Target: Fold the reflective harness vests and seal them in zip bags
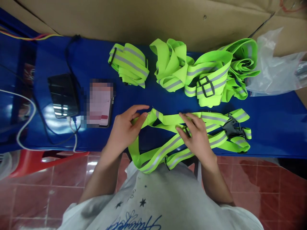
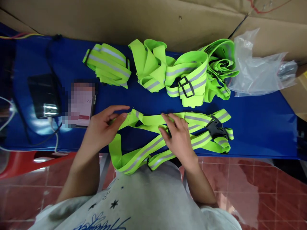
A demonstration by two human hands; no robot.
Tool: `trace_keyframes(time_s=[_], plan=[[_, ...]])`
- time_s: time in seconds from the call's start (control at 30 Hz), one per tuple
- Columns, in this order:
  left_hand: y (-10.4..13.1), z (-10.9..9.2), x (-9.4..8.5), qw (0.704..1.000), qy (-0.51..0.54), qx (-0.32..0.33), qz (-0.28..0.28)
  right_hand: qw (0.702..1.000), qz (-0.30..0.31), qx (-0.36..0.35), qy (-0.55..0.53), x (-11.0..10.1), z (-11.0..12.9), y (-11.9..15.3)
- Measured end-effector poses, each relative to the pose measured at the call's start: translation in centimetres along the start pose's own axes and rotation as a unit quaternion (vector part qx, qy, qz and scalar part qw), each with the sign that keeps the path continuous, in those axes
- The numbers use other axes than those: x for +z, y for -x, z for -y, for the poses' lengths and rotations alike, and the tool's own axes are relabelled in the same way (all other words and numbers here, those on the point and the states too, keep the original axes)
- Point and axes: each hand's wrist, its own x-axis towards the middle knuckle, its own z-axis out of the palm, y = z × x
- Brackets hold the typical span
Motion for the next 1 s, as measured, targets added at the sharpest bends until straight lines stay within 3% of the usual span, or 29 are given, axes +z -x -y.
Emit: trace_keyframes(time_s=[0.17, 0.3, 0.4, 0.47, 0.63, 0.7, 0.77, 0.83, 0.93, 1.0], plan=[[0.4, -0.3, -0.4, 0.996, -0.048, 0.036, 0.06, 0.999, 0.011, 0.002, 0.051, 0.1, 0.0, -0.7], [0.5, -0.4, 0.3, 0.992, -0.063, 0.087, 0.059, 0.998, -0.04, -0.016, 0.05, -0.2, 0.0, -1.0], [0.4, -0.2, 1.0, 0.994, -0.035, 0.084, 0.052, 0.997, -0.069, -0.024, 0.002, -0.9, -0.2, -1.0], [0.3, 0.1, 1.3, 0.996, -0.027, 0.081, 0.007, 0.996, -0.076, -0.036, -0.03, -1.7, -0.5, -1.0], [-0.8, 0.8, 0.6, 0.971, -0.077, 0.132, -0.184, 0.992, -0.038, -0.048, -0.112, -3.6, -1.8, -1.2], [-1.4, 1.0, 0.2, 0.959, -0.109, 0.145, -0.216, 0.984, -0.012, -0.06, -0.164, -4.4, -2.3, -1.1], [-1.8, 1.0, -0.1, 0.958, -0.135, 0.157, -0.198, 0.975, 0.003, -0.074, -0.209, -5.3, -2.6, -0.9], [-1.9, 0.7, -0.2, 0.957, -0.161, 0.183, -0.157, 0.979, -0.019, -0.061, -0.195, -6.2, -2.8, -0.6], [-1.6, -0.3, 0.1, 0.928, -0.225, 0.275, -0.112, 0.995, -0.073, -0.027, -0.054, -7.2, -3.4, 0.0], [-1.6, -1.2, 0.3, 0.892, -0.278, 0.352, -0.061, 0.997, -0.058, -0.017, 0.047, -7.5, -4.0, 0.3]])
